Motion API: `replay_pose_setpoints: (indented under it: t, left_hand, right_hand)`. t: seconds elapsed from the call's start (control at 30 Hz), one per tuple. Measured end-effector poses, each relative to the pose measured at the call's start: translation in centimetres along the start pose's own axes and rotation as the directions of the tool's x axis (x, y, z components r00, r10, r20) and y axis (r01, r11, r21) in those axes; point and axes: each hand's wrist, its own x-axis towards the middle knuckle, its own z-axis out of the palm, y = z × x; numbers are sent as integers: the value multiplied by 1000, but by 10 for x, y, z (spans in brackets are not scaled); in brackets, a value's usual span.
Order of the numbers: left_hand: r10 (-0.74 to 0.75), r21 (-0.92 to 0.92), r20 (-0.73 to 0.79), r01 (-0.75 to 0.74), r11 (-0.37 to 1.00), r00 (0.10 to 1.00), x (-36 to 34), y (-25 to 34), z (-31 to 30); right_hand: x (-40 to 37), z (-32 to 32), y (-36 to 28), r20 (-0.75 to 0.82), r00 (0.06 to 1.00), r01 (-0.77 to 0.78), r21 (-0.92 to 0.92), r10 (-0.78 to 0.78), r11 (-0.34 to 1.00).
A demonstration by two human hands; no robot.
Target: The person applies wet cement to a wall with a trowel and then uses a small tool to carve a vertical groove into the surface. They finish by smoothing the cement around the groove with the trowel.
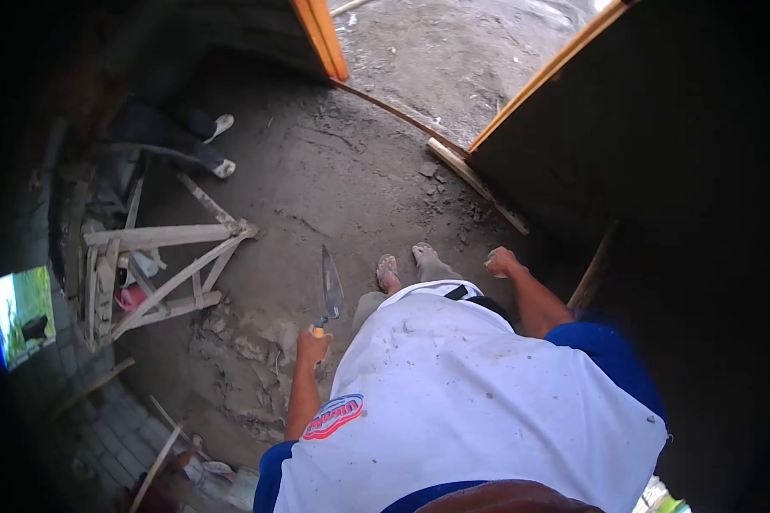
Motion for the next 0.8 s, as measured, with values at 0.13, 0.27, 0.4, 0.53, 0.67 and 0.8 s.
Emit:
replay_pose_setpoints:
  t: [0.13, 0.27, 0.4, 0.53, 0.67, 0.8]
  left_hand:
    - [152, 141, -253, -119, 983, 955, -33, 22, 8]
    - [27, -5, -246, -29, 1000, 969, -58, 46, 8]
    - [-37, -50, -301, 23, 998, 953, -63, 12, 16]
    - [-61, -164, -355, 3, 986, 933, -75, -17, 6]
    - [-110, -250, -412, 4, 968, 905, -93, -60, -12]
    - [-208, -396, -510, -14, 918, 834, -116, -127, -19]
  right_hand:
    - [20, -39, 6, 21, 977, 213, -201, -213, 956]
    - [44, -76, -9, 49, 997, 71, -89, -67, 994]
    - [80, -105, -44, -19, 1000, -16, 94, 17, 995]
    - [106, -128, -105, -137, 985, 110, 50, -102, 993]
    - [120, -120, -181, -96, 980, 168, -78, -175, 983]
    - [191, -93, -262, 431, 410, 727, -687, -804, 3]
